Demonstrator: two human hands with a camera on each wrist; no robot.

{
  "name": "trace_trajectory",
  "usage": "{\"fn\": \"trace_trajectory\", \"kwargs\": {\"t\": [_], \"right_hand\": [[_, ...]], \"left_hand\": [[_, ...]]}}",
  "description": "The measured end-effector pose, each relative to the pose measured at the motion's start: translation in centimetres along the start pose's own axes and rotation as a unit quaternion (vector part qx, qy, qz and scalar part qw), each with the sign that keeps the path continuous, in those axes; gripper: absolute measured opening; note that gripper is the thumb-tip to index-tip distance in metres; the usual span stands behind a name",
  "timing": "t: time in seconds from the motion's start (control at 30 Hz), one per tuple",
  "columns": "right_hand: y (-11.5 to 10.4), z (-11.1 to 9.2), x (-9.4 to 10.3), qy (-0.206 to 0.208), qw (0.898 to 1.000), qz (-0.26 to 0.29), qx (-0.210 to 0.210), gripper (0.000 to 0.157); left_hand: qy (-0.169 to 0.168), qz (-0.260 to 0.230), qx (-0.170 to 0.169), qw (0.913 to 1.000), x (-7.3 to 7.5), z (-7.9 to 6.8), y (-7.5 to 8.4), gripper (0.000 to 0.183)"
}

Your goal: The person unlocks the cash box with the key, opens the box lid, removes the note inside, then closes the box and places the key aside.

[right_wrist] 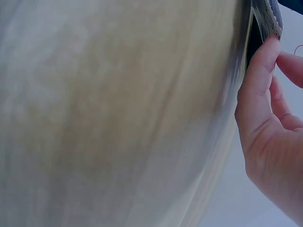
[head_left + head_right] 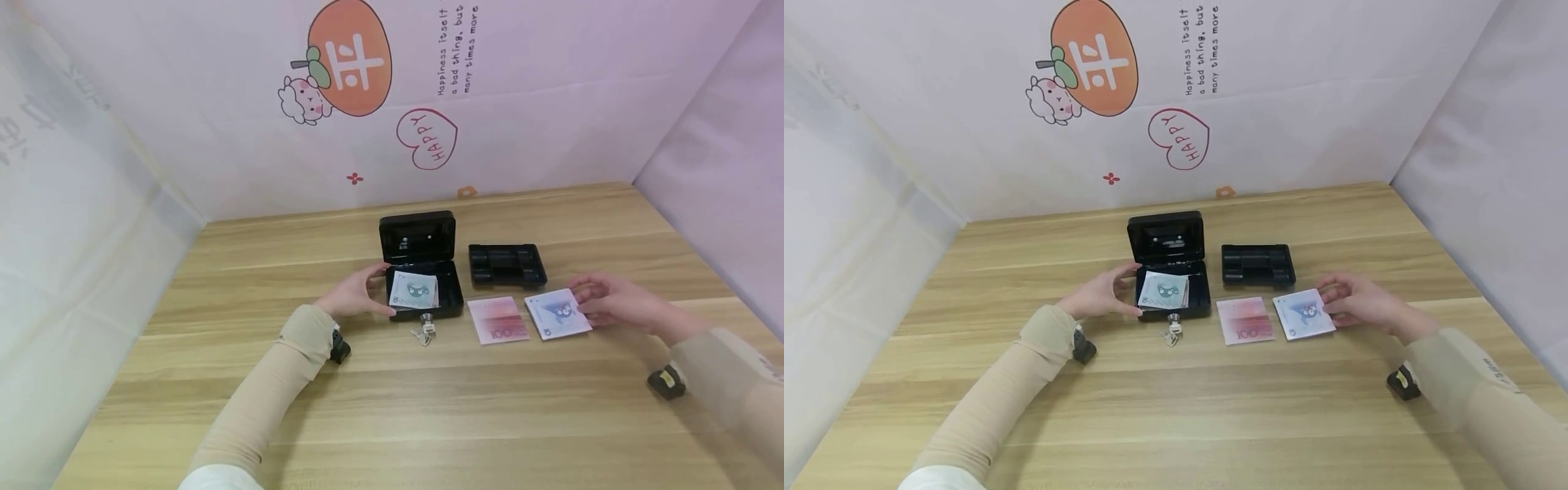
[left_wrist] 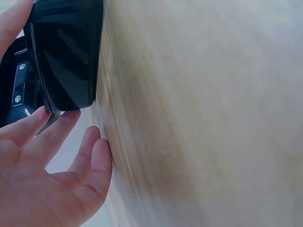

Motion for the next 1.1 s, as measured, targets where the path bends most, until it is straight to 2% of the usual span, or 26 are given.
{"fn": "trace_trajectory", "kwargs": {"t": [0.27, 0.43, 0.57, 0.8, 1.1], "right_hand": [[0.3, 0.2, -0.3, 0.003, 1.0, -0.007, -0.01, 0.054], [0.1, 0.0, -0.1, 0.019, 0.999, -0.038, -0.003, 0.057], [-0.4, -0.3, 0.3, 0.046, 0.997, -0.069, 0.009, 0.057], [-1.3, -0.4, 0.7, 0.048, 0.998, -0.045, 0.019, 0.058], [-2.7, -1.1, 1.2, 0.075, 0.993, -0.083, 0.033, 0.055]], "left_hand": [[-0.001, 0.0, 0.002, 1.0, -0.2, -0.2, 0.0, 0.098], [0.0, -0.011, 0.005, 0.9999, -0.2, -0.2, -0.1, 0.099], [0.003, -0.016, 0.003, 0.9999, -0.1, -0.1, -0.1, 0.099], [0.003, -0.009, 0.005, 0.9999, 0.0, -0.1, -0.1, 0.099], [0.004, -0.014, 0.007, 0.9999, -0.1, -0.2, 0.1, 0.099]]}}
Point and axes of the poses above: each hand's wrist, its own z-axis towards the middle knuckle, its own x-axis out of the back of the hand, y = z × x, the point moved 7 cm from there along z, towards the middle knuckle, and after that the axes turned 13 degrees about -x, right-handed, at the moved point
